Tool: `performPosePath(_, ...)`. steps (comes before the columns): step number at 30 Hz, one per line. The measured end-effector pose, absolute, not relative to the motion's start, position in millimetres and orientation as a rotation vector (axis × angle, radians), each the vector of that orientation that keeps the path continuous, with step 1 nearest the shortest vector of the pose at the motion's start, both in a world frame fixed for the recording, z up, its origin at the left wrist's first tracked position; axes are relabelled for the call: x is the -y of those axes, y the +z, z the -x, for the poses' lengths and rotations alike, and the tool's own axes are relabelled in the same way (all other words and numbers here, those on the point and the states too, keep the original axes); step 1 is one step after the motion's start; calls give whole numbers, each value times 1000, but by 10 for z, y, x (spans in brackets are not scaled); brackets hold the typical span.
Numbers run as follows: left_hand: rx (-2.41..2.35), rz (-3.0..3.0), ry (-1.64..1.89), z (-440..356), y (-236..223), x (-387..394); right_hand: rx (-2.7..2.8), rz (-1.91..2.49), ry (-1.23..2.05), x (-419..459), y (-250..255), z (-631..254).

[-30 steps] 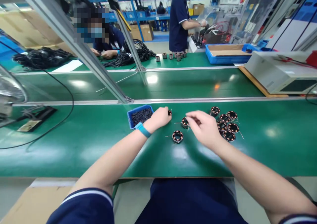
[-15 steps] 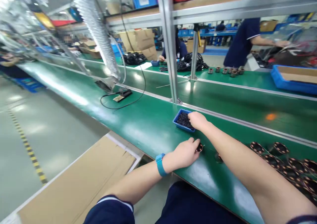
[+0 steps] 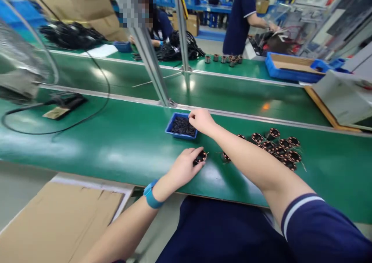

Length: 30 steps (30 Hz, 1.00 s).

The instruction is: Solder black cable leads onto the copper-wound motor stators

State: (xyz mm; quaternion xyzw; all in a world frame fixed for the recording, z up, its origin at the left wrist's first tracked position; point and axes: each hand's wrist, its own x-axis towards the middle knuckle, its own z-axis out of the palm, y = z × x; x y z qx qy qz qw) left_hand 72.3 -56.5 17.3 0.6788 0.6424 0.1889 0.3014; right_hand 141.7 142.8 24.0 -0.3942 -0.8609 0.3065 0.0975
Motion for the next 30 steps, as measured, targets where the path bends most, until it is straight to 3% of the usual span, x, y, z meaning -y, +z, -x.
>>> performPosePath(7, -1664, -1785, 490, -529, 309, 801, 1694, 1180, 1576, -309, 606, -2379)
performPosePath(11, -1601, -1754, 468, -395, 399, 941, 1353, 1234, 1797, 337, 426, -2541)
performPosePath(16, -1613, -1714, 435, -379, 424, 1010, 1165, 1256, 1874, 481, 131, -2361)
performPosePath(30, -1630, -1721, 450, -431, 480, 1026, 1084, 1197, 1878, 511, 73, -2275)
